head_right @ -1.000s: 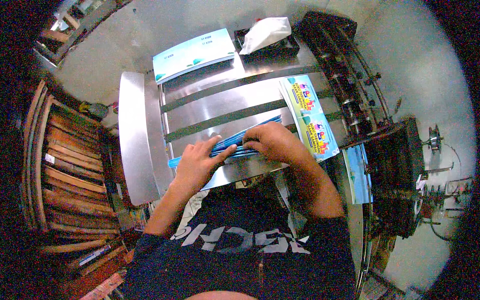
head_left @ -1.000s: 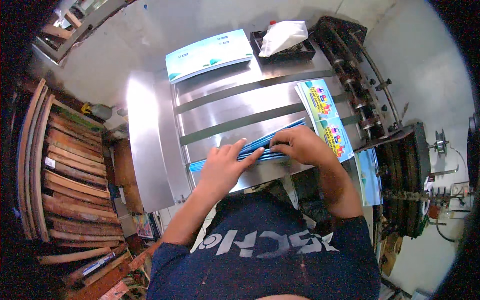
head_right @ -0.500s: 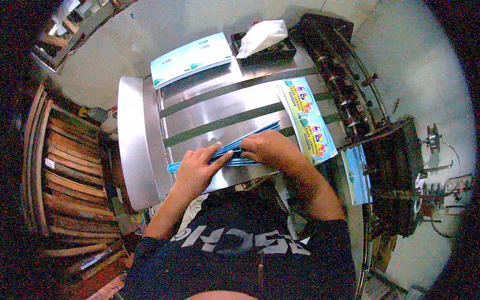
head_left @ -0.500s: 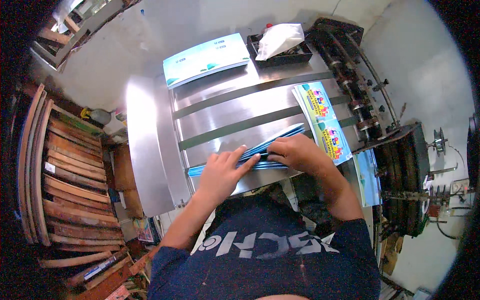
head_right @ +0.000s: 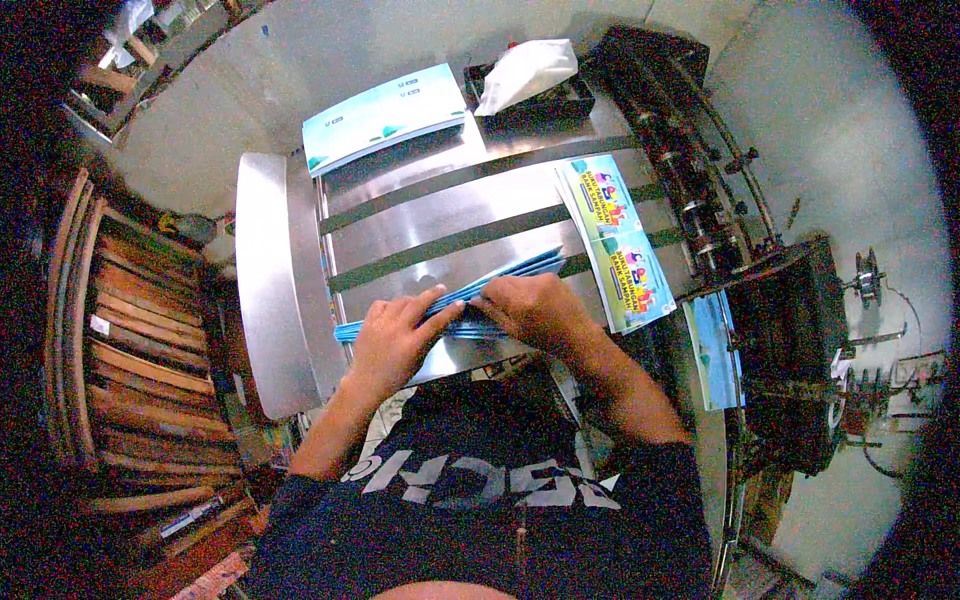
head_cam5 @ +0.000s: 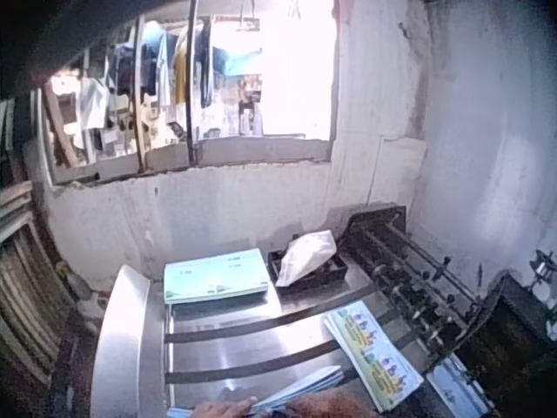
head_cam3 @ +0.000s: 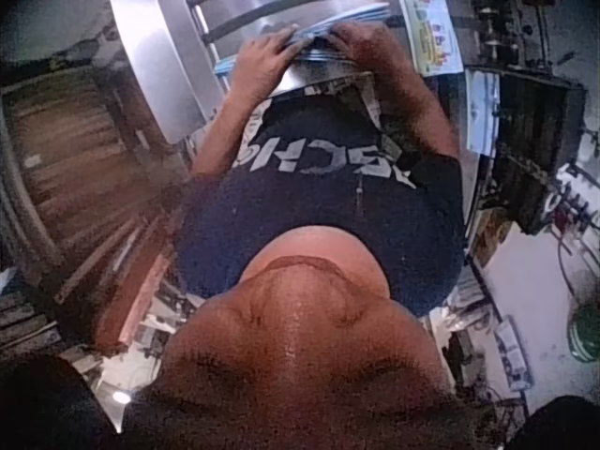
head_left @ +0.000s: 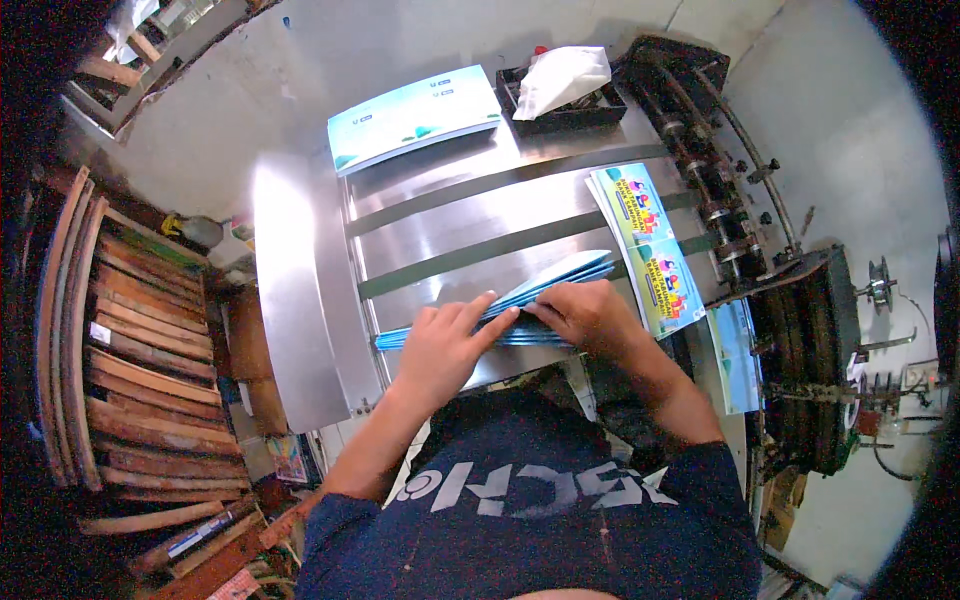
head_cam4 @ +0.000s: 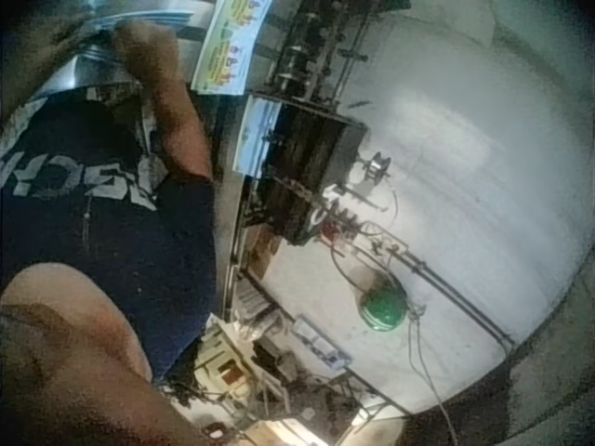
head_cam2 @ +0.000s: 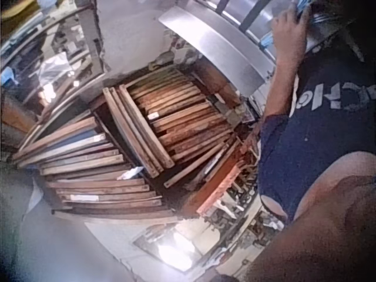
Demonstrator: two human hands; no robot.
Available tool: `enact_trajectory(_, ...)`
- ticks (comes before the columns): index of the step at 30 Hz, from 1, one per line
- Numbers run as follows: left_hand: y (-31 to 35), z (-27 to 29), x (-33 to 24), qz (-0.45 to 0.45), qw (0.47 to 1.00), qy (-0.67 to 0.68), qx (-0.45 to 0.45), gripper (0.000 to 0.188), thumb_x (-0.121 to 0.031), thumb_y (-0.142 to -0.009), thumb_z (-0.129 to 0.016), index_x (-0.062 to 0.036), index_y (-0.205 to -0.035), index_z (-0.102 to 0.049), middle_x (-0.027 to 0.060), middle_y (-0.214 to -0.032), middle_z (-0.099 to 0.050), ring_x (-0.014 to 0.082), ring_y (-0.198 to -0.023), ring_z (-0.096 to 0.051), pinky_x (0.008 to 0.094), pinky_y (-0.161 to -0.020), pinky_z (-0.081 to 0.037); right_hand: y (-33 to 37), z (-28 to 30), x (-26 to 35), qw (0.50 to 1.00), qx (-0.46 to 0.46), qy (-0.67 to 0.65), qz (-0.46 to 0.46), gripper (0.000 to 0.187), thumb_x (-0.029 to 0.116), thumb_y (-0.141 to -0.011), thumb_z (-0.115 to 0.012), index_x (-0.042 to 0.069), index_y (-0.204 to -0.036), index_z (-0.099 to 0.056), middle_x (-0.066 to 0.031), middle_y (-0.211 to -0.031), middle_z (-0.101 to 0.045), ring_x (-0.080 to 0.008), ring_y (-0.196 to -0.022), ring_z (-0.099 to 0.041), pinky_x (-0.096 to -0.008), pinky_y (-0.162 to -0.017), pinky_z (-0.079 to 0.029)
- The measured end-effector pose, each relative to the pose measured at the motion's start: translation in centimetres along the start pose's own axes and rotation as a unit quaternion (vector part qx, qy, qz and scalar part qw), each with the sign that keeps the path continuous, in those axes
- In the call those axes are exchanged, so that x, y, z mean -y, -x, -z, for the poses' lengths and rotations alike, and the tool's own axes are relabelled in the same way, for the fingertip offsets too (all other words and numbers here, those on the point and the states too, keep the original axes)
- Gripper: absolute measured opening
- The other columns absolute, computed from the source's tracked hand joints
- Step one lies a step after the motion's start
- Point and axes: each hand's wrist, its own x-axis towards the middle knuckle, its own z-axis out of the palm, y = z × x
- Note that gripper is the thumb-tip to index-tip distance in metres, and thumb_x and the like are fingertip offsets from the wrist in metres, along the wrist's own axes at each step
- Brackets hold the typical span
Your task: The person organizes and stacks printed booklets on a metal machine bed and a worktable, aligning the edges by hand and placing them into neat piles.
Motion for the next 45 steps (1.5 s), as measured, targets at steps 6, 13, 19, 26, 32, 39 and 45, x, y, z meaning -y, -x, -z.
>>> enact_trajectory(6,0.0,0.1,0.0,-0.001,1.0,0.006,-0.016,0.044,-0.019,-0.082,-0.061,-0.0268,-0.125,-0.058,0.007,-0.125,-0.059,0.0238,-0.095,-0.062,0.0376,-0.074,-0.045,-0.7,0.9,1.0,0.997,0.003,-0.06,-0.053,0.014,0.02,-0.082,-0.069,0.006,-0.085,-0.066,-0.0108,-0.074,-0.065,-0.0297,-0.065,-0.064,-0.0387,-0.059,-0.052)
enact_trajectory(13,-0.1,0.0,0.0,0.002,1.0,0.016,-0.019,0.044,-0.019,-0.082,-0.061,-0.0284,-0.125,-0.058,0.0073,-0.124,-0.059,0.0243,-0.093,-0.062,0.038,-0.073,-0.046,-0.6,1.5,1.5,0.99,0.06,-0.063,-0.112,0.017,0.022,-0.082,-0.068,0.007,-0.091,-0.067,-0.012,-0.087,-0.067,-0.0301,-0.079,-0.066,-0.0397,-0.069,-0.052)
enact_trajectory(19,-0.2,-0.1,0.3,-0.02,0.999,-0.013,-0.048,0.048,-0.016,-0.08,-0.056,-0.0315,-0.125,-0.058,0.0051,-0.119,-0.059,0.019,-0.09,-0.061,0.0337,-0.07,-0.045,-0.8,1.1,2.1,0.989,0.069,-0.049,-0.125,0.018,0.022,-0.083,-0.067,0.006,-0.091,-0.066,-0.0113,-0.085,-0.065,-0.0305,-0.079,-0.065,-0.0404,-0.069,-0.051)
enact_trajectory(26,-0.1,0.1,0.3,-0.013,0.999,-0.016,-0.032,0.047,-0.016,-0.081,-0.056,-0.0325,-0.125,-0.058,0.006,-0.12,-0.059,0.0197,-0.094,-0.061,0.0346,-0.073,-0.045,-0.6,2.6,2.2,0.964,0.1,-0.127,-0.21,0.016,0.019,-0.087,-0.063,0.003,-0.091,-0.063,-0.016,-0.085,-0.063,-0.0345,-0.079,-0.064,-0.0398,-0.069,-0.049)
enact_trajectory(32,-0.1,-0.2,0.4,-0.008,0.999,0.012,-0.041,0.041,-0.022,-0.083,-0.061,-0.0325,-0.122,-0.06,0.0083,-0.124,-0.059,0.0251,-0.097,-0.062,0.0393,-0.075,-0.047,-0.1,3.0,2.9,0.961,-0.022,-0.122,-0.247,0.016,0.017,-0.087,-0.063,0.002,-0.093,-0.064,-0.0167,-0.089,-0.066,-0.0343,-0.08,-0.065,-0.04,-0.071,-0.05)
enact_trajectory(39,-0.3,-0.3,0.5,-0.014,0.998,0.028,-0.046,0.041,-0.022,-0.081,-0.063,-0.0312,-0.121,-0.06,0.0098,-0.123,-0.06,0.0274,-0.103,-0.062,0.0403,-0.079,-0.048,-0.8,3.1,2.6,0.974,0.032,-0.078,-0.209,0.014,0.016,-0.087,-0.063,0.004,-0.093,-0.065,-0.0156,-0.085,-0.065,-0.0341,-0.079,-0.064,-0.0408,-0.071,-0.05)
enact_trajectory(45,-0.4,0.2,0.4,-0.032,0.999,0.015,-0.038,0.043,-0.015,-0.082,-0.055,-0.0304,-0.122,-0.06,0.009,-0.118,-0.061,0.0232,-0.099,-0.063,0.0367,-0.075,-0.046,-1.7,3.2,0.8,0.982,0.107,-0.017,-0.156,0.017,0.022,-0.086,-0.061,0.007,-0.089,-0.067,-0.0117,-0.085,-0.065,-0.0318,-0.081,-0.063,-0.0412,-0.072,-0.049)
